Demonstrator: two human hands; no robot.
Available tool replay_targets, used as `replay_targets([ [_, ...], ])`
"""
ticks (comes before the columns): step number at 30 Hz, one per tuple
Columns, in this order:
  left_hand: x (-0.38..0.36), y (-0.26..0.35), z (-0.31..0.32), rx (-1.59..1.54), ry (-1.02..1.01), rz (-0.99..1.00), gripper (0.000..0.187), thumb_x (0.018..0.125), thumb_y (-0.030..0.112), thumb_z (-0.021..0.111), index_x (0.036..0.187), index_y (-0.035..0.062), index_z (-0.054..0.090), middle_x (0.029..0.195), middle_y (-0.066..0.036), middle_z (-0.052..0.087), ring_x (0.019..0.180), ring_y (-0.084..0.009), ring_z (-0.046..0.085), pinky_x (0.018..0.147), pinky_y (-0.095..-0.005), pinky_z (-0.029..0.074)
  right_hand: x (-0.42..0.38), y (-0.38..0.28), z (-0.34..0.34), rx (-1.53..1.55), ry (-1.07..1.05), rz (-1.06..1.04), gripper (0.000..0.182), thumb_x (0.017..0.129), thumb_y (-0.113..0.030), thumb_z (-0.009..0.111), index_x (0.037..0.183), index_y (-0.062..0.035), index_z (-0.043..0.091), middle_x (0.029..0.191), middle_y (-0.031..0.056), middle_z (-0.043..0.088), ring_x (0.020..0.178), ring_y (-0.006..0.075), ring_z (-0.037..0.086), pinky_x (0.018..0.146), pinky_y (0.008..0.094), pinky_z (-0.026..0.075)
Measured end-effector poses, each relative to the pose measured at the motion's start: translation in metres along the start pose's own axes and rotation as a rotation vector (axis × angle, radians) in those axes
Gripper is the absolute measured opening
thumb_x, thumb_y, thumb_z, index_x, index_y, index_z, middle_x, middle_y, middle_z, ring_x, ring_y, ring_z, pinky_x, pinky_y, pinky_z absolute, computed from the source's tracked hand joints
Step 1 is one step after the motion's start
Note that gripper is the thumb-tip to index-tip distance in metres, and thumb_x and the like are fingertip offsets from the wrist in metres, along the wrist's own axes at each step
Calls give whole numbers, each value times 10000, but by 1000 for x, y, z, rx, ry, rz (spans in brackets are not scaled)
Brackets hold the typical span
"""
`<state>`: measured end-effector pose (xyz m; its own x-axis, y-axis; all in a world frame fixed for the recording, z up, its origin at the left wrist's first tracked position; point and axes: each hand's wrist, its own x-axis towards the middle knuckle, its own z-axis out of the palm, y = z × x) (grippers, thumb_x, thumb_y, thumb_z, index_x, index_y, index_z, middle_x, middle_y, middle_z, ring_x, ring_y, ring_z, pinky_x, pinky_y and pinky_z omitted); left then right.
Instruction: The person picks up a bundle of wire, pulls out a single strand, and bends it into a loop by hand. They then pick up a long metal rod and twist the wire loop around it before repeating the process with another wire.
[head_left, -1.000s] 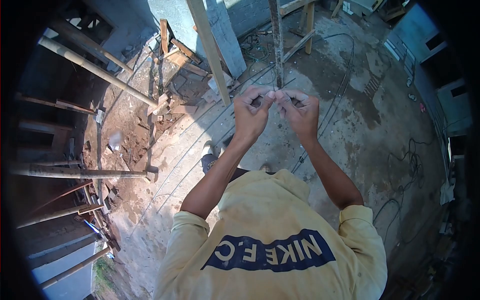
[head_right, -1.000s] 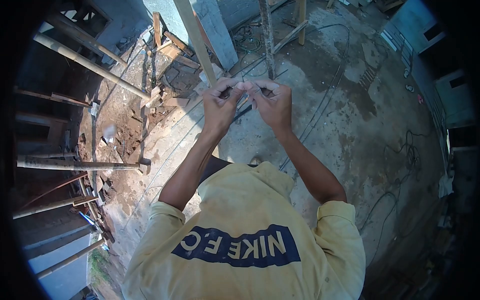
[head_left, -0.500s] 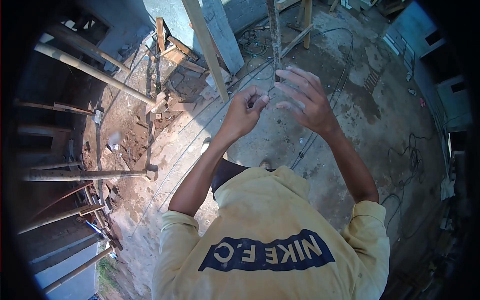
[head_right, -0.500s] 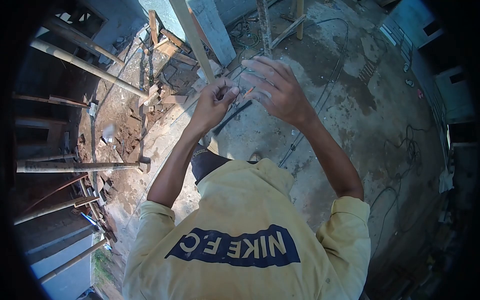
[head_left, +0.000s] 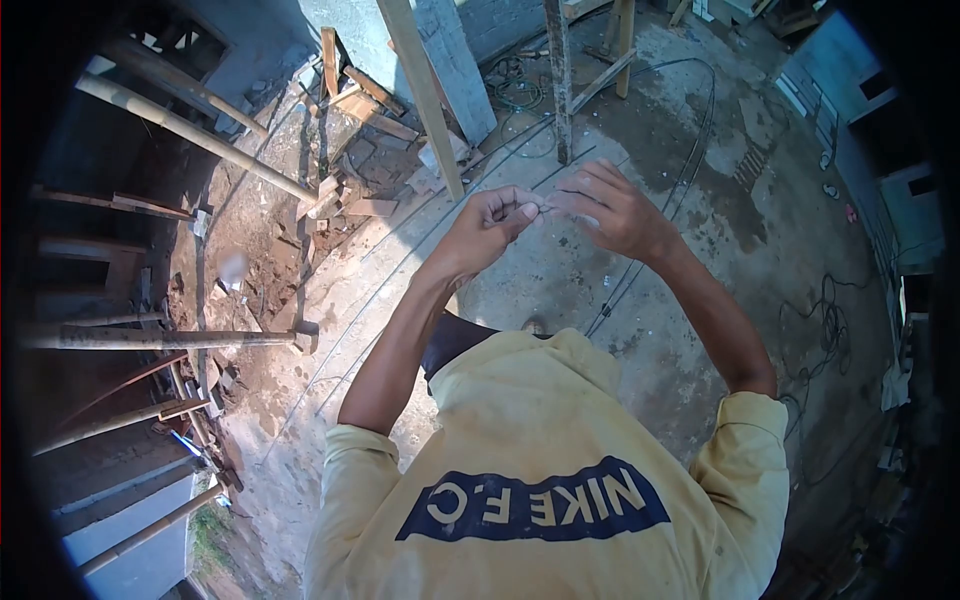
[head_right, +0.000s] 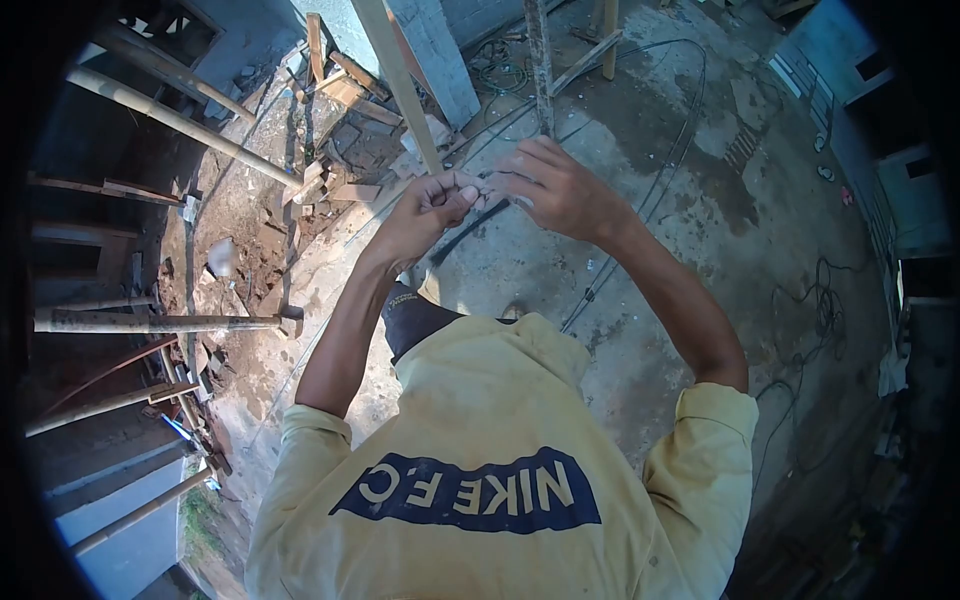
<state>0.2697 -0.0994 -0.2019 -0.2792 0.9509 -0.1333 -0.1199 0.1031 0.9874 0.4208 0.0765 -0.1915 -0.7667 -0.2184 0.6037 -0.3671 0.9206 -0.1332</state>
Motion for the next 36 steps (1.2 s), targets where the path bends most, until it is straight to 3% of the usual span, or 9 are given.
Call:
replay_targets([
  [7,3,-10,15,446,280,189,118,937,135,669,950,19,657,790,7,605,701,-66,472,632,-257,402,3,-4,-2,9,101,87,278,713,22,728,979,-25,665,977,98,638,943,284,608,841,392,494],
  [9,5,-12,18,643,372,455,143,938,136,664,958,-6,664,768,-15,594,692,-92,474,618,-288,402,3,-3,-2,24,121,105,262,720,26,729,971,-21,670,964,101,645,920,287,617,824,388,504],
  [12,5,-15,13,664,354,498,170,942,148,659,996,-13,662,771,-24,598,712,-105,496,645,-281,418,1,-4,-5,131,138,202,208,763,19,721,964,-15,679,949,124,654,876,296,634,784,384,519],
  [17,-1,-10,3,304,269,356,189,954,167,649,991,-17,676,833,-26,625,760,-91,532,687,-272,440,-2,-10,-7,287,159,455,155,801,-4,729,947,27,687,876,139,669,753,273,645,675,344,509],
  [22,1,-13,1,186,286,315,194,966,183,644,983,-5,684,829,20,622,771,-63,520,689,-231,431,-4,-18,1,280,194,384,169,788,17,722,954,16,690,873,140,666,775,288,647,688,357,511],
  [28,6,-23,10,339,489,261,186,925,176,683,933,-10,695,712,-19,593,634,-73,457,577,-283,388,-9,-34,2,108,116,236,244,731,37,724,966,-1,674,921,125,660,869,304,644,771,393,519],
  [31,3,-19,18,504,559,330,130,886,116,696,902,-13,701,694,-93,580,586,-153,475,567,-333,381,-5,-39,-5,29,64,182,277,708,37,724,973,-11,657,941,117,644,907,303,632,797,403,515],
  [33,5,-24,17,679,543,557,87,843,52,693,900,-12,705,726,-144,582,642,-257,536,592,-357,402,-1,-42,-13,-2,28,164,285,705,36,722,975,-15,649,946,115,636,920,301,627,805,408,514],
  [36,-1,-22,15,838,458,648,94,816,3,678,904,-10,709,775,-160,608,723,-316,562,625,-379,421,6,-37,-16,-29,9,140,282,705,28,719,974,-19,648,939,110,621,930,296,617,814,405,512],
])
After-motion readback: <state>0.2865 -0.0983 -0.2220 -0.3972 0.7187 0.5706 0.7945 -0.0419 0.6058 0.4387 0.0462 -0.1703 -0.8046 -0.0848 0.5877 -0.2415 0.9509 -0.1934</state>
